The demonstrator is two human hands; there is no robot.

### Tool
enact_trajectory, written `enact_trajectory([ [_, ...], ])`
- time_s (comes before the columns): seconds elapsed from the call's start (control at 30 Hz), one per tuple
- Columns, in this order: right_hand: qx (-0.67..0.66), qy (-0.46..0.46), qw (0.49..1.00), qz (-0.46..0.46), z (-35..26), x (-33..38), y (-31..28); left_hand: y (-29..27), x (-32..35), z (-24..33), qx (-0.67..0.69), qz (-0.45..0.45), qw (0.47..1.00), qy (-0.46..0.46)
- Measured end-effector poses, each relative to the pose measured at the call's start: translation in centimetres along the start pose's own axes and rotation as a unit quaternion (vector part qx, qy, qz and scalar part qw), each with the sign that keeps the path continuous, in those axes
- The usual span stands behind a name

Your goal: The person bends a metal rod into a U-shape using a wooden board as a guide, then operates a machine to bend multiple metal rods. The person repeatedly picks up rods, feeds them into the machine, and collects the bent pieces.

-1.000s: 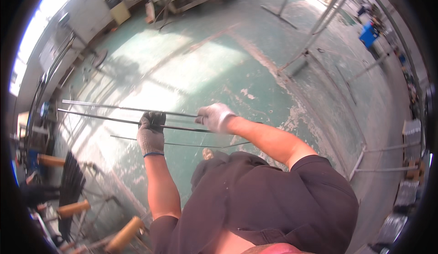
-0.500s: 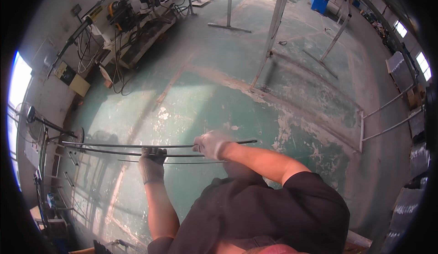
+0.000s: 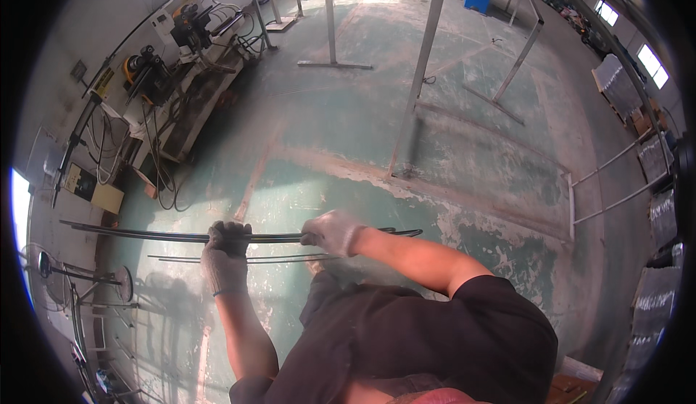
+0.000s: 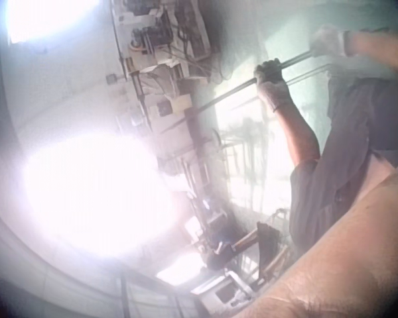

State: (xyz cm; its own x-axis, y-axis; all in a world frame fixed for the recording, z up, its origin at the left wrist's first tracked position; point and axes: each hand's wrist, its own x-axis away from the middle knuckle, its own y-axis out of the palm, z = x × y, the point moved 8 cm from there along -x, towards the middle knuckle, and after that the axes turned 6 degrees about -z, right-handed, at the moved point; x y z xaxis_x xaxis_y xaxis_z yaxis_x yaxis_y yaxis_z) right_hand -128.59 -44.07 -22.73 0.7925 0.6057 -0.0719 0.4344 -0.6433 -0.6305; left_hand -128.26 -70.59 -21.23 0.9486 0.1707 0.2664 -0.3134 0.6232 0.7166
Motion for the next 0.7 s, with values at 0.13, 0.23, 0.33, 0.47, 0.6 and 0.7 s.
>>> enact_trajectory([
  [0.13, 0.093, 0.091, 0.991, -0.029, 5.6, -5.1, -4.0, 0.9, -10.5, 1.2, 0.018, -0.024, 0.999, 0.012],
  [0.23, 0.197, 0.148, 0.968, -0.049, 10.0, -6.8, -8.5, 0.7, -19.0, 3.0, 0.06, 0.02, 0.998, 0.024],
  [0.33, 0.254, 0.232, 0.938, 0.049, 18.0, -6.7, -12.9, 1.4, -27.6, 5.7, 0.083, 0.016, 0.996, 0.028],
  [0.47, 0.251, 0.192, 0.903, 0.292, 20.3, -9.7, -20.6, 8.2, -37.4, 6.9, 0.107, -0.043, 0.993, 0.003],
  [0.6, 0.232, 0.142, 0.868, 0.416, 24.4, -15.1, -28.2, 15.0, -46.5, 6.3, 0.126, -0.079, 0.989, -0.014],
  [0.7, 0.2, 0.189, 0.827, 0.49, 29.7, -17.7, -32.8, 19.1, -53.0, 5.6, 0.125, -0.084, 0.988, -0.02],
])
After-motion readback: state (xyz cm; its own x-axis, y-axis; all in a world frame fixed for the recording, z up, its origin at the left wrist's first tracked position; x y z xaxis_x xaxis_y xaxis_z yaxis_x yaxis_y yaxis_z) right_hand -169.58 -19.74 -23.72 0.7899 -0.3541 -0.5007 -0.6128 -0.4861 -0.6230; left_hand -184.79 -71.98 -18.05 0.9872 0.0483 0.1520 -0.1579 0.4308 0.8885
